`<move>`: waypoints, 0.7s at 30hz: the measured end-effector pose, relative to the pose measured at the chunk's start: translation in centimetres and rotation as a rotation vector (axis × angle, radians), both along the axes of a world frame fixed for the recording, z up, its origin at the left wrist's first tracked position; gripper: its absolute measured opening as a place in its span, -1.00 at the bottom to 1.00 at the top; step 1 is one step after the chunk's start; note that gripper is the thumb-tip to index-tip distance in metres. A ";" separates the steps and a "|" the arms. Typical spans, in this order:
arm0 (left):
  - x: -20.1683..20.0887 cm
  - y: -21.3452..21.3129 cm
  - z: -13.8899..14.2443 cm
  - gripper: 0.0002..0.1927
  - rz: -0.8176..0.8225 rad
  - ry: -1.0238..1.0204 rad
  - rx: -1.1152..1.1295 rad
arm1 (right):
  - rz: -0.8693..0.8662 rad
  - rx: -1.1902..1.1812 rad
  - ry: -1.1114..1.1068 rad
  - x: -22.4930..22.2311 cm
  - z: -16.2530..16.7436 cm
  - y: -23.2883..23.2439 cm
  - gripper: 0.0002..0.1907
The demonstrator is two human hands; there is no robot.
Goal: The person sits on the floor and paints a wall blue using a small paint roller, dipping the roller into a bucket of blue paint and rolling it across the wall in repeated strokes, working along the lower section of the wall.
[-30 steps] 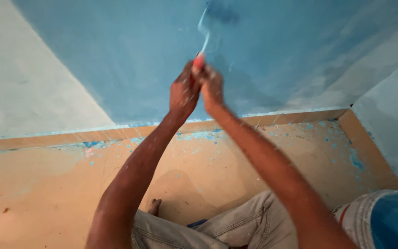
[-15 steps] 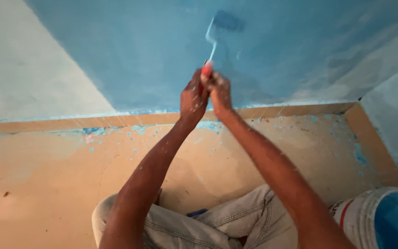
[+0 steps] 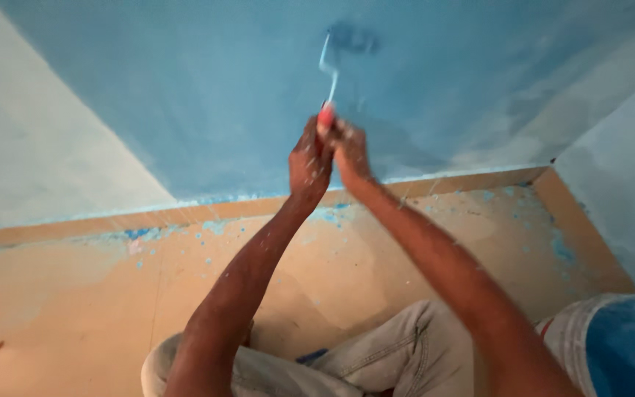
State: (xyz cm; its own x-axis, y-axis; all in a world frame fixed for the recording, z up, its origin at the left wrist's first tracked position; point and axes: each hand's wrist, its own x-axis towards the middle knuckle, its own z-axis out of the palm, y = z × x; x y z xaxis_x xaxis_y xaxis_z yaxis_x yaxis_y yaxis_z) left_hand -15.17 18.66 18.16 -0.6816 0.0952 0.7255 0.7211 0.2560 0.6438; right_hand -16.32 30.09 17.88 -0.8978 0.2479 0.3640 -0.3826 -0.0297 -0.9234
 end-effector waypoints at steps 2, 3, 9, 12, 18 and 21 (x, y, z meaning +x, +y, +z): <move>-1.1 2.9 4.7 -0.53 -0.032 -0.066 0.028 | -0.066 0.074 -0.029 -0.1 6.2 2.7 -0.76; -1.6 4.3 7.0 -0.57 -0.059 -0.102 0.052 | -0.103 0.095 -0.070 -0.2 9.3 3.9 -0.78; -2.3 8.2 12.7 -0.50 -0.083 0.067 0.179 | 0.046 0.092 0.087 0.7 17.3 7.5 -0.73; -1.9 7.3 10.2 -0.47 -0.030 0.039 0.093 | 0.045 0.061 0.103 0.7 13.5 6.6 -0.71; 0.3 0.6 -0.6 -0.48 0.013 -0.143 -0.054 | -0.024 -0.002 -0.062 0.3 -1.3 0.7 -0.64; 1.6 -3.4 -5.3 -0.57 0.071 -0.204 -0.156 | 0.051 -0.162 -0.119 0.7 -8.2 -3.5 -0.70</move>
